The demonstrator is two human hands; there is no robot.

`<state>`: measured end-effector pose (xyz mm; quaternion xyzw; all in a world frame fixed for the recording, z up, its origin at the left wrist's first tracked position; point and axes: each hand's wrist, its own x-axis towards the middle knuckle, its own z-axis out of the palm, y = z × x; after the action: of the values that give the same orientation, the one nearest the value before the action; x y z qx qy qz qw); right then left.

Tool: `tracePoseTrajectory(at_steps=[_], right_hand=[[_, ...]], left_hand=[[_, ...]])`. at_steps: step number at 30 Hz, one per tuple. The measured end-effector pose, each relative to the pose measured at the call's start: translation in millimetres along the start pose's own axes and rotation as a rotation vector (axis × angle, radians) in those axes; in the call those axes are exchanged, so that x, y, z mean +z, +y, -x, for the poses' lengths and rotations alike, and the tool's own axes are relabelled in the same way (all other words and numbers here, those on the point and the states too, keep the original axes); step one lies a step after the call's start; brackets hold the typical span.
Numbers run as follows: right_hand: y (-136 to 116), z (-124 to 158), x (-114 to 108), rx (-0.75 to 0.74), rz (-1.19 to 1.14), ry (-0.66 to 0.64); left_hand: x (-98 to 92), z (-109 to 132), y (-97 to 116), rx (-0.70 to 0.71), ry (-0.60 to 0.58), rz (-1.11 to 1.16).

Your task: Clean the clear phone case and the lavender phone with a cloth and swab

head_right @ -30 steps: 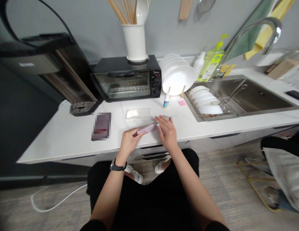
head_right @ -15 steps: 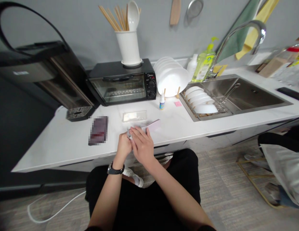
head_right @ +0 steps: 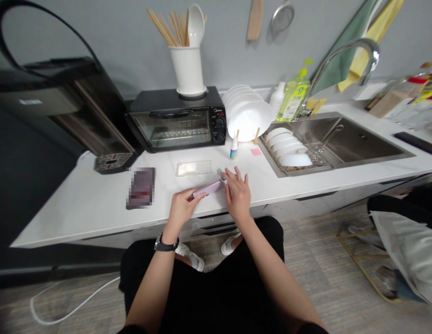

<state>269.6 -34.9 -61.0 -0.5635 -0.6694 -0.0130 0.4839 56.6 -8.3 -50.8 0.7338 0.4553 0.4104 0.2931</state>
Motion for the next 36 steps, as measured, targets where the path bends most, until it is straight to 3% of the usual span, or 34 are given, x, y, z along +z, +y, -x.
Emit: tracePoseTrajectory(at_steps=[5, 10, 13, 17, 22, 25, 30, 36], right_hand=[[-43, 17, 31, 0.017, 0.029, 0.023], [-82, 28, 47, -0.108, -0.067, -0.062], [-80, 26, 41, -0.171, -0.093, -0.121], [-53, 15, 22, -0.214, -0.096, -0.15], [-10, -1, 3, -0.101, -0.042, -0.069], [-2, -1, 2, -0.046, -0.021, -0.025], [-36, 16, 24, -0.032, -0.017, 0.032], [-82, 30, 44, -0.155, -0.1, -0.091]], left_hand=[[-1.8, -1, 1, 0.016, 0.005, -0.012], [-6.8, -2, -5, -0.013, 0.034, -0.085], [-7.5, -2, -6, -0.019, 0.032, -0.099], [-4.7, -2, 0, 0.007, 0.025, -0.06], [-1.7, -2, 2, -0.012, 0.01, -0.008], [-0.8, -1, 0, -0.013, 0.006, -0.005], [-0.7, 0, 2, 0.013, 0.006, -0.02], [-6.9, -1, 1, -0.01, 0.017, -0.122]])
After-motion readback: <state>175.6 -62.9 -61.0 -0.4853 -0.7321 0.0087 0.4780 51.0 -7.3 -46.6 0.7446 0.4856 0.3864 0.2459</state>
